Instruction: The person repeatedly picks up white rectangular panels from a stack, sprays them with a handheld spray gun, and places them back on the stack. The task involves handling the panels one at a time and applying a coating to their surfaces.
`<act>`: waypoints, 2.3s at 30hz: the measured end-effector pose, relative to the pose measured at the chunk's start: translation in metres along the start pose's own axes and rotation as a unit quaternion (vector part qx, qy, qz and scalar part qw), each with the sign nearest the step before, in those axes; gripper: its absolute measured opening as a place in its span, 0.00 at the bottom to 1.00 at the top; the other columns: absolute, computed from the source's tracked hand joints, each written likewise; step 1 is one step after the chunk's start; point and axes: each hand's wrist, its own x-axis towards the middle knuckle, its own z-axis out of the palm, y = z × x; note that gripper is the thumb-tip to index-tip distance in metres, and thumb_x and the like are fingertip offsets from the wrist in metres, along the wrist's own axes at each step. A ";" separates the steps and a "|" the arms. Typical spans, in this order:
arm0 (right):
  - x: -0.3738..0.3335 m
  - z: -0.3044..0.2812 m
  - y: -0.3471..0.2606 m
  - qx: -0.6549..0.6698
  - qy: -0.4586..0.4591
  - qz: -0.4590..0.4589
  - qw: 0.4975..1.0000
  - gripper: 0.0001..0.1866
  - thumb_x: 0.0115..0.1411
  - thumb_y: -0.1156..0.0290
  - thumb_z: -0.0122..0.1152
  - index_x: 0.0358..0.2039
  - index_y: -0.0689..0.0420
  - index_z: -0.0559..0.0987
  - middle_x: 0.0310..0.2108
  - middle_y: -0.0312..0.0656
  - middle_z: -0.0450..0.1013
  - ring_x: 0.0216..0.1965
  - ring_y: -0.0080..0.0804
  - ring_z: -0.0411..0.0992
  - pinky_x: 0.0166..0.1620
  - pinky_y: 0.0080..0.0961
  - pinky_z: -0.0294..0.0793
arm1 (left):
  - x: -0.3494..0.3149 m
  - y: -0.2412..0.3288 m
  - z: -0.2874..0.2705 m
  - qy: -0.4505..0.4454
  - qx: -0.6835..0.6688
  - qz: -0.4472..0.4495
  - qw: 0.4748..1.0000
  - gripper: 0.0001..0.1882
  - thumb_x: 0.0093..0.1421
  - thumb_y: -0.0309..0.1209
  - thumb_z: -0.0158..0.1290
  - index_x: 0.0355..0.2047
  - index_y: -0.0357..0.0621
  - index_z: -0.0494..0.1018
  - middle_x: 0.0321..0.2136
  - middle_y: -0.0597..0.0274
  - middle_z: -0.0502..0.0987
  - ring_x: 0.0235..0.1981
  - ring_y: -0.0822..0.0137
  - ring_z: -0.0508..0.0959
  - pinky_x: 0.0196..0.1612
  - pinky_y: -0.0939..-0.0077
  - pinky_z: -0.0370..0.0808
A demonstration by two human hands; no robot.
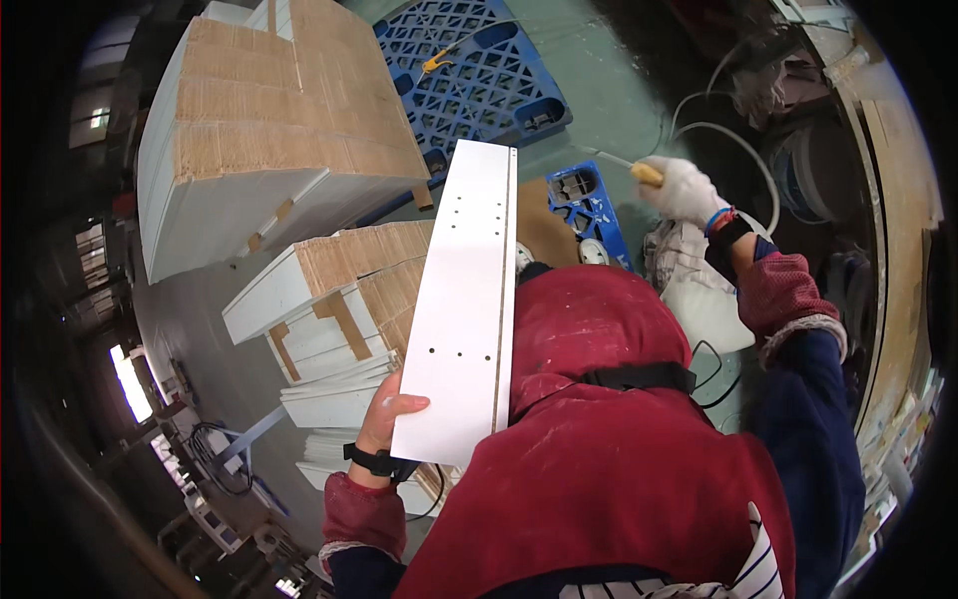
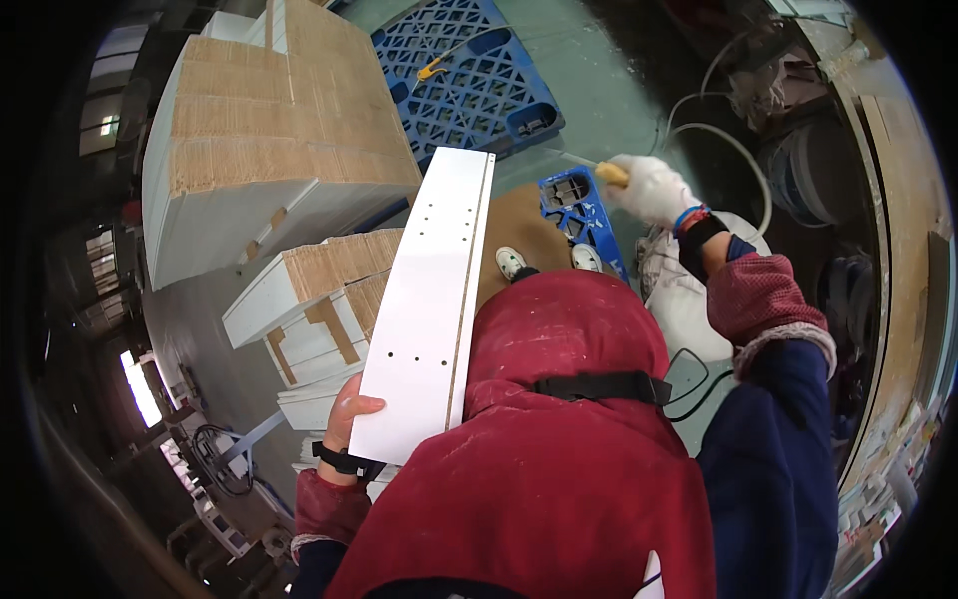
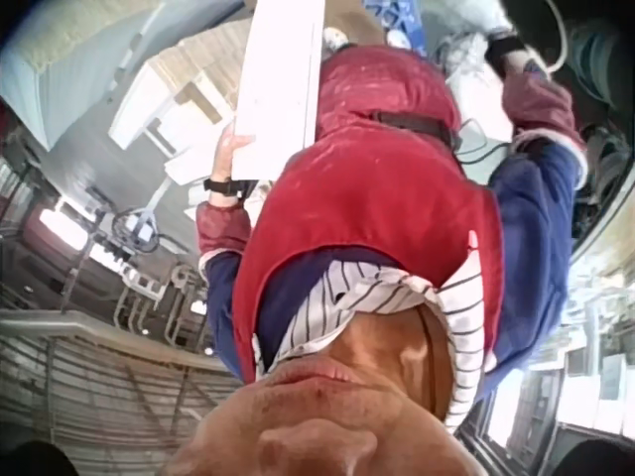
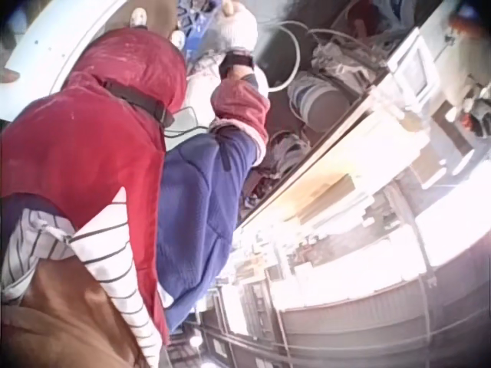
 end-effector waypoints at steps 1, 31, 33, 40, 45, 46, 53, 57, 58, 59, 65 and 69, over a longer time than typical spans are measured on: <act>-0.002 0.000 0.003 0.005 -0.032 -0.049 0.998 0.17 0.47 0.63 0.63 0.38 0.54 0.76 0.29 0.44 0.75 0.34 0.36 0.74 0.39 0.27 0.71 | 0.001 -0.001 -0.002 -0.009 -0.002 -0.002 1.000 0.35 0.45 0.32 0.51 0.53 0.28 0.58 0.45 0.48 0.70 0.44 0.60 0.73 0.47 0.72 0.70; -0.049 0.044 0.064 0.109 -0.088 0.013 0.990 0.15 0.50 0.66 0.63 0.36 0.60 0.76 0.20 0.34 0.70 0.19 0.21 0.65 0.23 0.21 0.65 | -0.048 -0.023 -0.002 0.011 -0.329 0.191 0.925 0.29 0.51 0.30 0.44 0.54 0.29 0.58 0.44 0.45 0.72 0.41 0.58 0.76 0.45 0.68 0.74; -0.045 0.046 0.070 0.074 -0.064 0.047 0.994 0.14 0.50 0.68 0.62 0.37 0.60 0.76 0.18 0.31 0.68 0.16 0.15 0.61 0.19 0.16 0.61 | -0.071 -0.034 -0.005 0.045 -0.323 0.219 0.920 0.30 0.49 0.30 0.45 0.52 0.28 0.60 0.42 0.46 0.73 0.39 0.58 0.77 0.43 0.69 0.74; -0.024 0.073 0.075 0.097 -0.136 -0.025 0.986 0.20 0.49 0.71 0.64 0.44 0.59 0.74 0.28 0.31 0.71 0.26 0.18 0.66 0.30 0.17 0.68 | -0.117 -0.091 0.006 0.232 -0.314 0.349 0.852 0.29 0.45 0.33 0.46 0.49 0.29 0.65 0.39 0.48 0.74 0.36 0.60 0.77 0.39 0.72 0.75; -0.016 0.086 0.021 0.017 -0.224 -0.065 0.972 0.22 0.48 0.68 0.65 0.45 0.59 0.74 0.31 0.36 0.74 0.32 0.22 0.69 0.39 0.21 0.70 | -0.118 -0.115 0.003 0.385 -0.284 0.414 0.774 0.28 0.49 0.35 0.45 0.49 0.31 0.64 0.39 0.51 0.74 0.37 0.61 0.76 0.40 0.73 0.73; -0.016 0.088 0.012 0.006 -0.239 -0.079 0.968 0.22 0.49 0.68 0.65 0.45 0.58 0.74 0.32 0.36 0.74 0.32 0.22 0.70 0.39 0.21 0.70 | -0.117 -0.122 -0.003 0.422 -0.264 0.414 0.762 0.28 0.49 0.35 0.45 0.49 0.31 0.64 0.39 0.51 0.74 0.37 0.61 0.76 0.41 0.73 0.73; 0.009 0.112 0.003 -0.026 -0.291 -0.108 0.950 0.19 0.51 0.66 0.62 0.44 0.58 0.75 0.33 0.38 0.75 0.33 0.23 0.71 0.40 0.21 0.70 | -0.059 -0.187 -0.135 0.485 -0.313 0.456 0.677 0.12 0.54 0.29 0.52 0.37 0.33 0.71 0.32 0.58 0.76 0.32 0.67 0.77 0.36 0.75 0.74; 0.012 0.115 -0.007 -0.039 -0.300 -0.078 0.950 0.19 0.51 0.66 0.62 0.43 0.59 0.75 0.34 0.38 0.76 0.34 0.22 0.71 0.41 0.21 0.70 | -0.042 -0.217 -0.184 0.452 -0.354 0.463 0.675 0.12 0.53 0.30 0.52 0.36 0.35 0.72 0.31 0.60 0.76 0.31 0.67 0.76 0.36 0.75 0.74; 0.008 0.113 -0.019 -0.044 -0.302 -0.076 0.949 0.18 0.51 0.66 0.62 0.42 0.59 0.75 0.34 0.38 0.76 0.34 0.22 0.71 0.40 0.21 0.70 | -0.037 -0.221 -0.189 0.471 -0.364 0.448 0.668 0.12 0.53 0.30 0.53 0.35 0.35 0.72 0.32 0.60 0.75 0.32 0.67 0.76 0.36 0.74 0.74; 0.006 0.113 -0.027 -0.049 -0.304 -0.075 0.948 0.18 0.52 0.66 0.62 0.42 0.60 0.75 0.34 0.38 0.76 0.34 0.21 0.70 0.40 0.21 0.70 | -0.033 -0.227 -0.193 0.489 -0.373 0.432 0.660 0.12 0.53 0.31 0.53 0.35 0.36 0.71 0.32 0.60 0.75 0.32 0.67 0.76 0.36 0.74 0.74; 0.012 0.125 -0.068 -0.094 -0.319 -0.102 0.938 0.17 0.52 0.67 0.62 0.41 0.61 0.75 0.32 0.37 0.75 0.33 0.19 0.69 0.38 0.20 0.71 | -0.010 -0.257 -0.216 0.464 -0.442 0.427 0.638 0.19 0.51 0.28 0.55 0.42 0.32 0.67 0.37 0.58 0.73 0.37 0.64 0.75 0.40 0.71 0.73; 0.018 0.136 -0.088 -0.144 -0.307 -0.109 0.934 0.18 0.52 0.66 0.62 0.42 0.61 0.75 0.32 0.38 0.75 0.33 0.19 0.69 0.38 0.20 0.71 | 0.008 -0.271 -0.233 0.449 -0.455 0.384 0.666 0.19 0.50 0.26 0.55 0.42 0.31 0.66 0.37 0.56 0.73 0.37 0.62 0.75 0.40 0.69 0.73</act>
